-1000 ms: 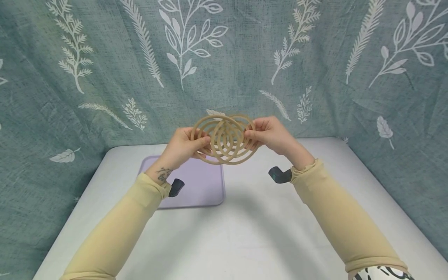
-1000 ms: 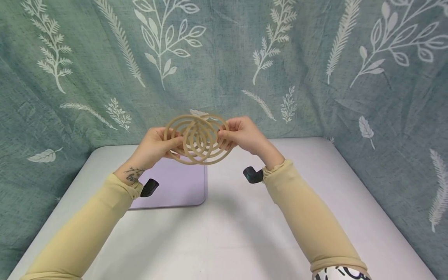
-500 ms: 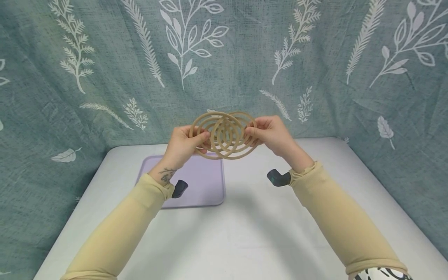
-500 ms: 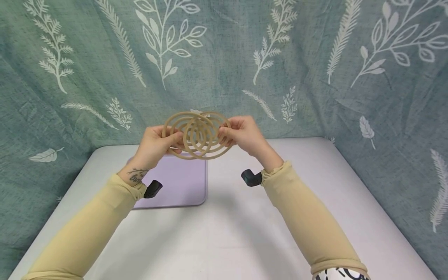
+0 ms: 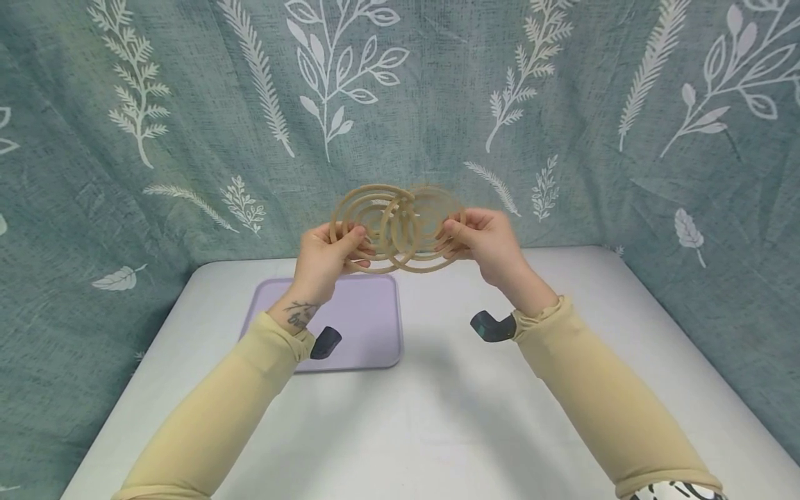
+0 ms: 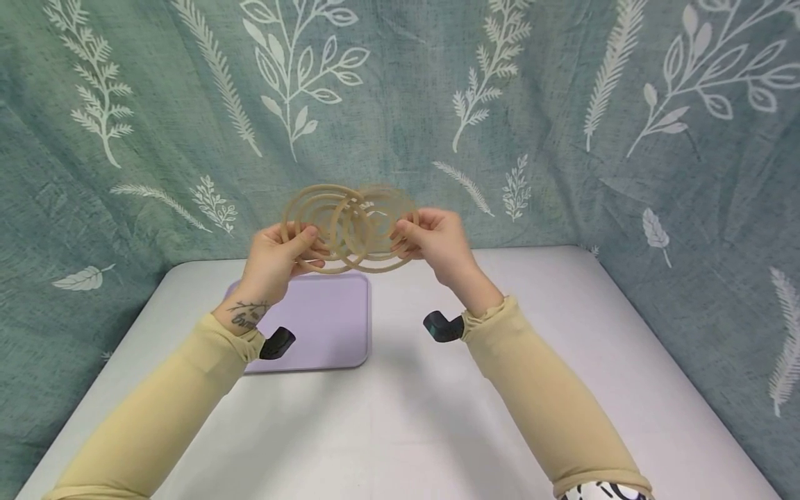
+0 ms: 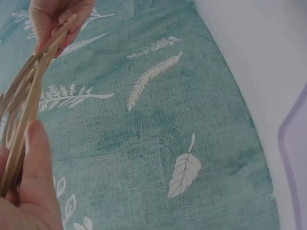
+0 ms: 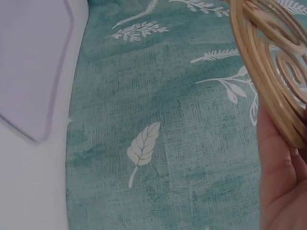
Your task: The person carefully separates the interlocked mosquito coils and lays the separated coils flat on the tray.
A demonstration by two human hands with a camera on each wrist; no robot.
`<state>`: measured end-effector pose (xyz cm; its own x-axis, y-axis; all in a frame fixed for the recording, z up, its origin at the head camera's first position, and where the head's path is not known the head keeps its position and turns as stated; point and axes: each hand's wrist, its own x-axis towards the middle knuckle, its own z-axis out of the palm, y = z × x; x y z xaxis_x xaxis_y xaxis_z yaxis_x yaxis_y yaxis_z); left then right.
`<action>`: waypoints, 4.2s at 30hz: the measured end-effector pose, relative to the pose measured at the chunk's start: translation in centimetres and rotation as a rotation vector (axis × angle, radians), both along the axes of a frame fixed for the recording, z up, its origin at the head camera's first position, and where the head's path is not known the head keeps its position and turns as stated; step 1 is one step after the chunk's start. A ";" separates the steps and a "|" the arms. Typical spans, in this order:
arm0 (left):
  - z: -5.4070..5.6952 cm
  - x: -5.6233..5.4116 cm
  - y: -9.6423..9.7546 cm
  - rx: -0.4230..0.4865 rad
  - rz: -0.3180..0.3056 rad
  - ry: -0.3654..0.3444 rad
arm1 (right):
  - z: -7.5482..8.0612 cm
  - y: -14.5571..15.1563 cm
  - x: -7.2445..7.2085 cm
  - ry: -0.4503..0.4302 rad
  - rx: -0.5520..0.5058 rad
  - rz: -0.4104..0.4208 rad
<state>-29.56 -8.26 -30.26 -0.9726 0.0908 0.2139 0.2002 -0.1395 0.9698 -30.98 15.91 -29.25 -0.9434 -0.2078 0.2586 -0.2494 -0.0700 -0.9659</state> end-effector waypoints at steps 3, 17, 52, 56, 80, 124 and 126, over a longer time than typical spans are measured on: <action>-0.1 0.0 -0.2 0.054 0.024 0.019 | -0.1 0.0 0.0 -0.004 -0.039 -0.049; -0.1 -0.3 -0.9 0.031 -0.017 0.117 | -0.2 0.9 -0.2 0.104 -0.113 -0.001; -1.4 1.8 -15.1 -0.027 0.038 0.256 | 1.2 14.0 1.7 0.282 -0.164 -0.198; -1.7 1.9 -15.9 0.004 0.034 0.237 | 1.4 14.8 2.0 0.276 -0.166 -0.225; -12.6 -1.5 -15.2 -0.609 0.060 -0.538 | 0.4 14.9 2.1 0.281 -0.188 -0.206; -14.8 6.6 -6.6 -1.009 0.184 0.054 | 0.1 0.0 1.1 0.961 0.771 -0.279; -15.3 7.7 -5.6 -1.014 0.142 0.038 | -1.0 -2.3 0.8 1.034 0.879 -0.255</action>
